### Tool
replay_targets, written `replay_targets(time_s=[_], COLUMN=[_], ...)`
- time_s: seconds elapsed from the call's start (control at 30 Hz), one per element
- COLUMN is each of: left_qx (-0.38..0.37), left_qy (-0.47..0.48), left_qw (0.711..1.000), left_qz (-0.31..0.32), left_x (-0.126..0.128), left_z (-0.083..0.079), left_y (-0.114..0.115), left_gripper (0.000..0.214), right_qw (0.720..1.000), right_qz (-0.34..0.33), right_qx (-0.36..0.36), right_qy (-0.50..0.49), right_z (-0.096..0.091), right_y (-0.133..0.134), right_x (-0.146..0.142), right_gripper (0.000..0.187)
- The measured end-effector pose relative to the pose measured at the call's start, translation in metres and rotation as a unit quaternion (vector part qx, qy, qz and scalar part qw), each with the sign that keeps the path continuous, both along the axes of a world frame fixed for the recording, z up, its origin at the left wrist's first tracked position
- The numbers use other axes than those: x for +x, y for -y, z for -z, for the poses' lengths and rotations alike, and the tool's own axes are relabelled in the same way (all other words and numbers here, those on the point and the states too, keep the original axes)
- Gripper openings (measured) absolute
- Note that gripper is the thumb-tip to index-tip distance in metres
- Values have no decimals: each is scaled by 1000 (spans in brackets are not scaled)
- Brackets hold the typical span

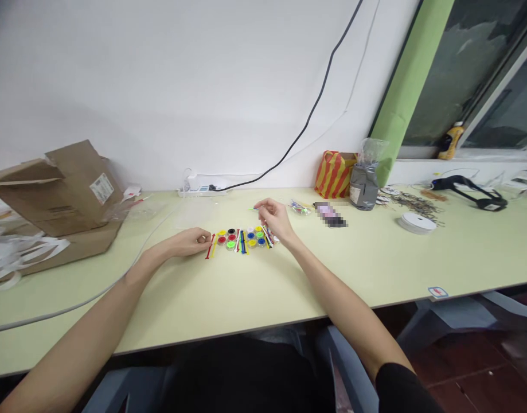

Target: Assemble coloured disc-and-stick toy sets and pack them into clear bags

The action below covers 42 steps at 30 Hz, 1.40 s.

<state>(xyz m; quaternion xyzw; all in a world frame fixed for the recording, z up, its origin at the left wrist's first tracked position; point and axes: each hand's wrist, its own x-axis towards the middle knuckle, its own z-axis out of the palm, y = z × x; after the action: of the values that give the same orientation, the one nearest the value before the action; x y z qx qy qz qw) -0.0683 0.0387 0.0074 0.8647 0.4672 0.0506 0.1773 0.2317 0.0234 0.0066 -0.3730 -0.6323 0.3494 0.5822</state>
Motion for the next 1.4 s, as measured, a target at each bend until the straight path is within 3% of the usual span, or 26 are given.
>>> replay_targets(time_s=[0.1,0.23,0.33,0.4,0.7,1.0,1.4], left_qx=[7,27,28,31,44,43,48], left_qy=[-11,-16,-12,-9,-45,-47,-44], left_qw=[1000,1000,1000,999,998,997,997], left_qz=[3,-1,-1,-4,-28,-36,-38], left_x=[0,0,0,0,5,7,7], left_z=[2,4,5,5,3,0,0], left_y=[-2,-3,-4,-5,-3,-1,-1], left_gripper=[24,22,24,26,29,27,27], right_qw=[989,935,901,893,888,870,899], right_qz=[115,297,327,326,292,343,255], right_qx=[57,74,45,26,-9,-40,-18], right_qy=[73,182,280,310,355,353,356], right_z=[2,24,48,60,67,69,67], right_y=[-9,3,21,29,23,27,24], right_x=[59,162,219,238,240,243,239], right_gripper=[21,26,22,21,18,17,16])
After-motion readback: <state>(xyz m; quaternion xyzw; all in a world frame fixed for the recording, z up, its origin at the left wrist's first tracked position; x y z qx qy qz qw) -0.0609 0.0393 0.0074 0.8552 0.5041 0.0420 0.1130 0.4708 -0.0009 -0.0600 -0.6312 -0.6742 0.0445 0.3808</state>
